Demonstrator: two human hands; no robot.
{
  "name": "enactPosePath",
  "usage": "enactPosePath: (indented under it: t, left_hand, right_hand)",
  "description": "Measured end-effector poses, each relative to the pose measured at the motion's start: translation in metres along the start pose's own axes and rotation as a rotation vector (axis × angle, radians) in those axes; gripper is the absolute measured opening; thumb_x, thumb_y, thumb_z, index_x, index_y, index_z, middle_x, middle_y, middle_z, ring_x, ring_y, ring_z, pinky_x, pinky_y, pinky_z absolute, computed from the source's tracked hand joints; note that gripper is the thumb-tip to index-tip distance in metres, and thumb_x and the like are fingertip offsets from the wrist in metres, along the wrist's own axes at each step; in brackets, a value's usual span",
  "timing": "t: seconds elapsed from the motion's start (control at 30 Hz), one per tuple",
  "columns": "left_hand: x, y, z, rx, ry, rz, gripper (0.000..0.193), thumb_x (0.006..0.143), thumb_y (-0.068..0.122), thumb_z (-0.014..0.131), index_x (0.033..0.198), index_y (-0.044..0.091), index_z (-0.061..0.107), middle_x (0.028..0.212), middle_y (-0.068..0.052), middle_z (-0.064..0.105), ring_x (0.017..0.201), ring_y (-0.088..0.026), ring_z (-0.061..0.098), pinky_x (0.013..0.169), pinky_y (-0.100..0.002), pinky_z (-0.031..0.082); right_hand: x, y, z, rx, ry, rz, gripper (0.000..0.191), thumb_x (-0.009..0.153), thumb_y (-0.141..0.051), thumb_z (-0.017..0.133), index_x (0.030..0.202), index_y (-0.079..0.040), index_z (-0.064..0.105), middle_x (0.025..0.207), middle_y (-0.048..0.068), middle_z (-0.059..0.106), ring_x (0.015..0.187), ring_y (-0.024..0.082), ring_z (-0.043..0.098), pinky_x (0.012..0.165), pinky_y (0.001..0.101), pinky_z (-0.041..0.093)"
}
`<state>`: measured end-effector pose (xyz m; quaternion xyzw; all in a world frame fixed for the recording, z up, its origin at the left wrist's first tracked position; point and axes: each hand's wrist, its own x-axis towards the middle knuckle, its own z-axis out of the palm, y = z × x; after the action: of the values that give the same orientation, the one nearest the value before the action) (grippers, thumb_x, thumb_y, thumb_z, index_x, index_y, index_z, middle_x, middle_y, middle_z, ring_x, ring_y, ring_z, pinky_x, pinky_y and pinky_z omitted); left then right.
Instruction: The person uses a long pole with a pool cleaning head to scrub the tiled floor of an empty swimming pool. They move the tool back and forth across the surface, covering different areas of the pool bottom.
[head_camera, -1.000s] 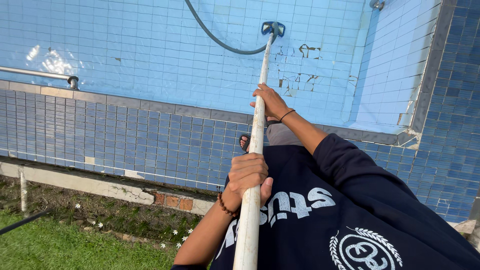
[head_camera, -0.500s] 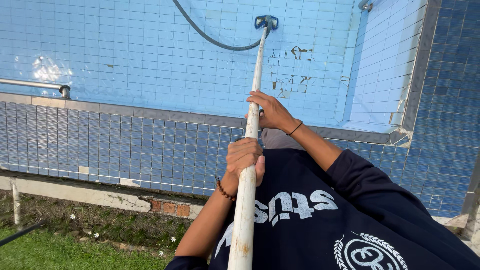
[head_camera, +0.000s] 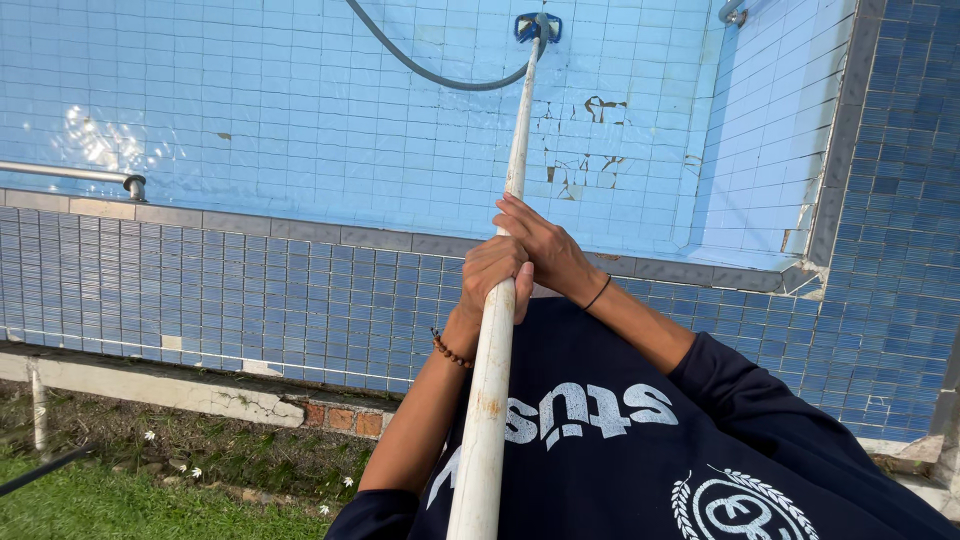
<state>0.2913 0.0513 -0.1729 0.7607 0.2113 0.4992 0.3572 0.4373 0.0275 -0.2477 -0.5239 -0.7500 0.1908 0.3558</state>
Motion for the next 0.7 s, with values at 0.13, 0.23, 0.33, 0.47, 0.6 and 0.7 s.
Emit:
enactPosePath:
  t: [0.13,0.23,0.33,0.47,0.6,0.7]
  left_hand:
    - [0.007,0.013,-0.002,0.060,-0.052,-0.041,0.015,0.085,-0.006,0.069,0.075,0.002,0.061,0.075,-0.011,0.068,0.076,-0.025,0.072,0.088,-0.041,0.061]
    - [0.015,0.033,-0.011,0.023,-0.095,-0.007,0.017,0.084,-0.004,0.072,0.075,0.001,0.059,0.075,-0.012,0.067,0.081,-0.027,0.073,0.095,-0.043,0.062]
    - [0.020,0.059,-0.018,-0.034,-0.065,0.080,0.019,0.083,0.000,0.074,0.073,0.003,0.058,0.073,-0.010,0.066,0.079,-0.025,0.074,0.093,-0.045,0.063]
    - [0.025,0.089,-0.021,-0.033,-0.073,0.142,0.019,0.084,0.006,0.074,0.073,0.004,0.058,0.071,-0.010,0.064,0.077,-0.026,0.074,0.087,-0.043,0.065]
    - [0.032,0.116,-0.033,-0.095,-0.113,0.186,0.021,0.088,0.008,0.073,0.074,0.003,0.058,0.071,-0.011,0.064,0.072,-0.027,0.072,0.079,-0.041,0.067]
    - [0.033,0.139,-0.048,-0.160,-0.168,0.196,0.024,0.090,0.010,0.073,0.075,0.002,0.058,0.071,-0.011,0.063,0.070,-0.027,0.070,0.076,-0.042,0.067]
  right_hand:
    - [0.001,0.021,0.002,-0.021,-0.026,0.001,0.038,0.089,-0.006,0.076,0.123,-0.005,0.059,0.145,0.020,0.057,0.138,0.035,0.054,0.100,0.0378,0.055]
    - [0.004,0.036,0.005,-0.076,-0.043,-0.026,0.040,0.086,-0.005,0.076,0.122,-0.006,0.059,0.146,0.020,0.057,0.139,0.035,0.054,0.101,0.0381,0.053]
    - [0.009,0.049,0.004,-0.062,-0.043,-0.059,0.043,0.084,-0.009,0.080,0.120,-0.004,0.058,0.143,0.021,0.057,0.136,0.036,0.055,0.103,0.0416,0.055]
    - [0.013,0.061,0.000,-0.048,-0.059,-0.064,0.040,0.089,-0.009,0.080,0.121,-0.004,0.058,0.145,0.022,0.057,0.136,0.037,0.055,0.104,0.0411,0.056]
    - [0.023,0.072,-0.002,-0.082,-0.071,-0.060,0.040,0.087,-0.010,0.081,0.120,-0.004,0.059,0.144,0.023,0.058,0.137,0.037,0.055,0.103,0.0413,0.055]
    - [0.032,0.079,-0.002,-0.098,-0.079,-0.074,0.039,0.087,-0.010,0.080,0.119,-0.004,0.059,0.143,0.023,0.058,0.136,0.037,0.055,0.103,0.0412,0.053]
